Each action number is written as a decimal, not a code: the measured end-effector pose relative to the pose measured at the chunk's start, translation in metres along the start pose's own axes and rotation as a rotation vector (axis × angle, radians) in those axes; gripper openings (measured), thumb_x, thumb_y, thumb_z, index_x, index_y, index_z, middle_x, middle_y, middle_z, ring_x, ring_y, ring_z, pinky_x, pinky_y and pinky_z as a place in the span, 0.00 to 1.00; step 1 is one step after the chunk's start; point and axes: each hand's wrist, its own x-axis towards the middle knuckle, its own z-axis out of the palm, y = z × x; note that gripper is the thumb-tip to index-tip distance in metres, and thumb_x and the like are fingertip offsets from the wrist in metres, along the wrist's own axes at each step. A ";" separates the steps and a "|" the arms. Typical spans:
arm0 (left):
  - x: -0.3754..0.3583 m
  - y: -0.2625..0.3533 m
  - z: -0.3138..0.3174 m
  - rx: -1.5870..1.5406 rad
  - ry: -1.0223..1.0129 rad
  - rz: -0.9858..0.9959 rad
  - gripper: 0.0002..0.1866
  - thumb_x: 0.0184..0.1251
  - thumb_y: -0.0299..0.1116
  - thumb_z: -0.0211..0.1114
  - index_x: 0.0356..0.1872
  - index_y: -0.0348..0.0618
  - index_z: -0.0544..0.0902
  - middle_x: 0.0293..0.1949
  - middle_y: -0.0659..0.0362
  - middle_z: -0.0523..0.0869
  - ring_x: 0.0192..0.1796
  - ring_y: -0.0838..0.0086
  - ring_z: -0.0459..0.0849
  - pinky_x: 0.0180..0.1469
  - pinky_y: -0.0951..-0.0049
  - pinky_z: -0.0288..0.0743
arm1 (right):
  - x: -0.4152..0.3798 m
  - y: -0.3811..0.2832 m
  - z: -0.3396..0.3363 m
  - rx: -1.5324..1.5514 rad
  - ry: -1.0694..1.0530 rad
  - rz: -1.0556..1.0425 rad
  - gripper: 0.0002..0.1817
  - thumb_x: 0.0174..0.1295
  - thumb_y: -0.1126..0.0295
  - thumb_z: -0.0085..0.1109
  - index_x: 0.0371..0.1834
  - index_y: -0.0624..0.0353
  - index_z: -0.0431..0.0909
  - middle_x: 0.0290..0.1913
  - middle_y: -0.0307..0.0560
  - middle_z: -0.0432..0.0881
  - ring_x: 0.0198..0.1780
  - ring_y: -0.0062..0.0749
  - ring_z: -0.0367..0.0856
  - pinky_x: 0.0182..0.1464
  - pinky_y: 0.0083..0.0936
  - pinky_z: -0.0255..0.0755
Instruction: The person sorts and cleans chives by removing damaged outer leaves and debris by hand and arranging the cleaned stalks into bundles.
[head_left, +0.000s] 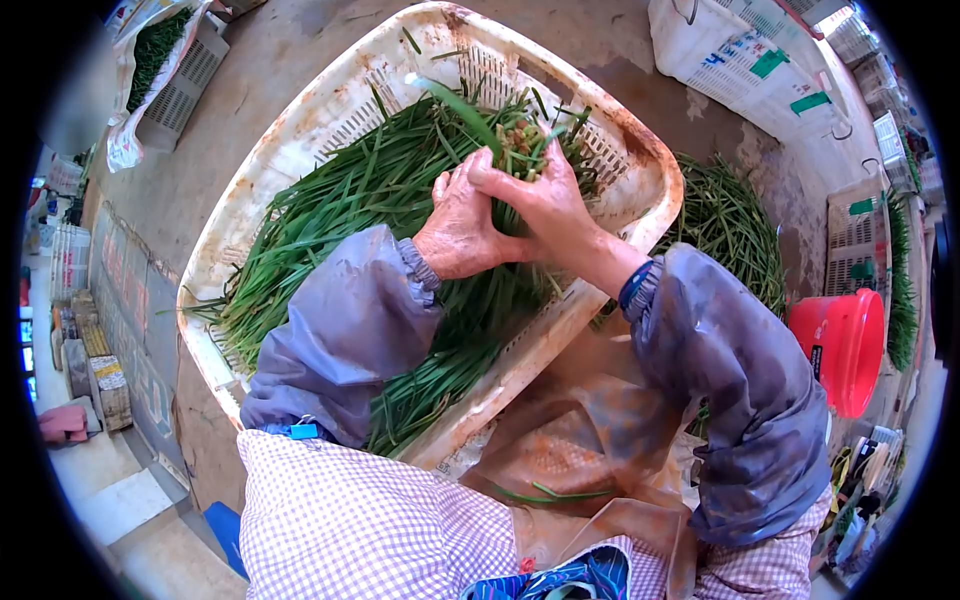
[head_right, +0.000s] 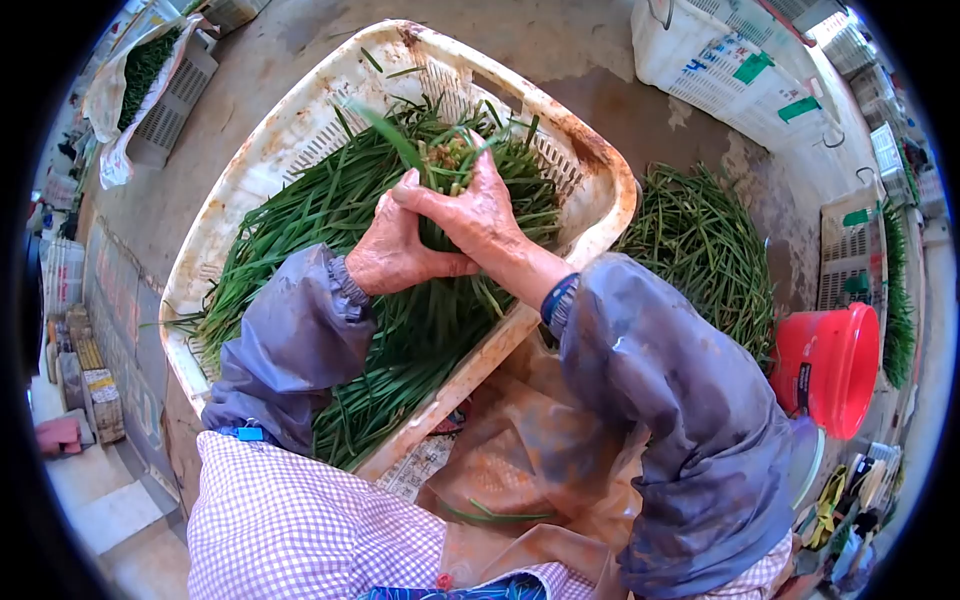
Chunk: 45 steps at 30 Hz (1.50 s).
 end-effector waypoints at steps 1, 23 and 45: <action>-0.001 0.000 -0.003 -0.069 -0.033 -0.002 0.52 0.39 0.40 0.83 0.66 0.32 0.64 0.63 0.46 0.71 0.67 0.61 0.69 0.70 0.63 0.59 | 0.002 0.001 0.002 0.041 0.008 0.007 0.32 0.54 0.71 0.71 0.61 0.60 0.65 0.51 0.43 0.80 0.52 0.26 0.79 0.58 0.27 0.72; -0.077 0.032 -0.062 0.094 0.146 0.096 0.10 0.65 0.27 0.62 0.46 0.38 0.80 0.33 0.64 0.80 0.34 0.83 0.75 0.39 0.81 0.71 | 0.054 0.017 0.001 0.082 0.206 0.063 0.20 0.44 0.71 0.74 0.42 0.63 0.80 0.35 0.40 0.83 0.33 0.24 0.78 0.40 0.25 0.73; -0.052 -0.047 -0.017 -0.494 0.141 -0.473 0.11 0.62 0.28 0.71 0.44 0.37 0.85 0.34 0.64 0.86 0.35 0.85 0.80 0.39 0.82 0.75 | 0.029 0.015 0.002 0.108 0.266 0.006 0.18 0.48 0.74 0.73 0.43 0.63 0.79 0.37 0.38 0.83 0.36 0.21 0.79 0.43 0.22 0.74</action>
